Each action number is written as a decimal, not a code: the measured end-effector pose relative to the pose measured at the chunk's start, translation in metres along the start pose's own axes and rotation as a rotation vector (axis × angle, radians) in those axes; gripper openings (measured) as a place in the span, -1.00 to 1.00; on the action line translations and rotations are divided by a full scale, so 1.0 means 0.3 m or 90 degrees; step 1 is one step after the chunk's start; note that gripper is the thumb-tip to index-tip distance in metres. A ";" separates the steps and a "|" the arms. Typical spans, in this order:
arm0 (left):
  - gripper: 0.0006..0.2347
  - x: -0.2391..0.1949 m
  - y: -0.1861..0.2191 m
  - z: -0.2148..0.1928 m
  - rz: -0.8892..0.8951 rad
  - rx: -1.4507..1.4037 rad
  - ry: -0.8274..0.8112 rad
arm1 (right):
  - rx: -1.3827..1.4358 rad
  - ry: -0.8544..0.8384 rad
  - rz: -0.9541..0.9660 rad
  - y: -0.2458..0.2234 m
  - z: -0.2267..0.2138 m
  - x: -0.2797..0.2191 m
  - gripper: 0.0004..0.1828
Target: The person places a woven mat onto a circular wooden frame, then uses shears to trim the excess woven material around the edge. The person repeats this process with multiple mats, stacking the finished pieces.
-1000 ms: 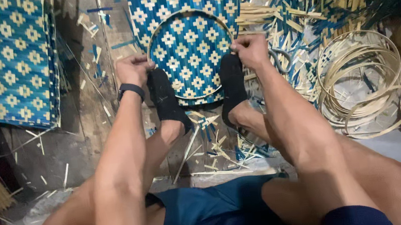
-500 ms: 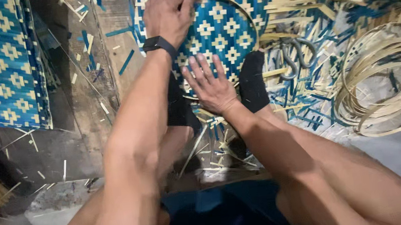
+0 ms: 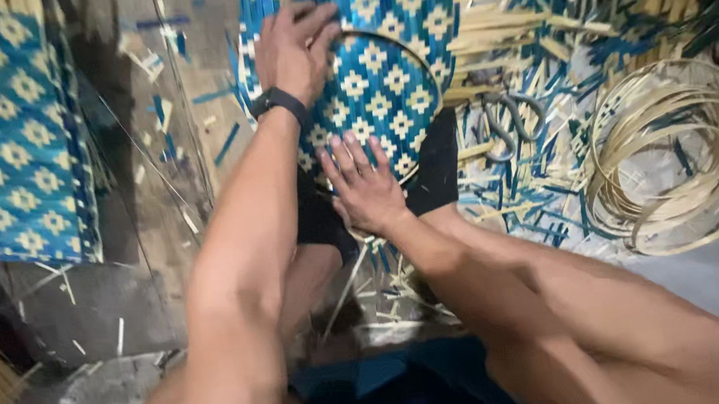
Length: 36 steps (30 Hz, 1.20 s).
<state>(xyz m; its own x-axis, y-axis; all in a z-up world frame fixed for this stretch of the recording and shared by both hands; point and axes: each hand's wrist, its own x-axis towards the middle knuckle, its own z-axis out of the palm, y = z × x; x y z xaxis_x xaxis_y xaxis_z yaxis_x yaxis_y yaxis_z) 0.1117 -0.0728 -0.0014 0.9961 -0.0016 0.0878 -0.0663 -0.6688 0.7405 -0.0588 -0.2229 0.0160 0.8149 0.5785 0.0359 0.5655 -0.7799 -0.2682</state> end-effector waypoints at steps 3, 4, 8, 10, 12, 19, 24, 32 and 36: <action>-0.81 0.010 0.015 -0.026 0.077 0.063 0.017 | 0.172 -0.044 -0.030 0.077 -0.144 0.124 -0.27; -0.82 0.002 0.017 -0.025 0.094 0.082 0.012 | 0.228 -0.053 -0.077 0.156 -0.172 0.177 -0.41; -0.77 -0.003 0.033 -0.030 0.081 0.161 -0.090 | 0.001 0.224 -0.055 0.448 -0.146 0.341 -0.58; -0.71 0.016 0.032 -0.025 0.034 0.191 -0.144 | 0.152 0.121 0.027 0.534 -0.079 0.384 -0.82; -0.63 0.044 0.017 0.002 -0.013 0.207 -0.157 | 0.261 0.052 0.091 0.605 -0.020 0.429 -0.92; -0.67 0.114 -0.006 0.039 -0.286 0.043 -0.233 | 0.145 0.238 0.179 0.493 -0.102 0.363 -0.81; -0.67 0.098 -0.082 0.076 -0.266 -0.061 -0.234 | 0.090 0.159 0.457 0.405 -0.026 0.313 -0.62; -0.73 0.109 -0.091 0.081 -0.293 -0.144 -0.204 | 0.209 -0.137 0.612 0.503 -0.002 0.376 -0.40; -0.70 0.104 -0.101 0.079 -0.314 -0.109 -0.243 | 0.177 0.034 0.524 0.442 -0.067 0.373 -0.44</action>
<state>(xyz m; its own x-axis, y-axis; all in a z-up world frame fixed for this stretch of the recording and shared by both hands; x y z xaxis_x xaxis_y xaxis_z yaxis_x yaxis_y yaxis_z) 0.1460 -0.0702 -0.0370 0.8603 -0.0105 -0.5097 0.4273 -0.5304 0.7321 0.1099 -0.2666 0.0038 0.9599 -0.1607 -0.2296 -0.2517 -0.8549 -0.4537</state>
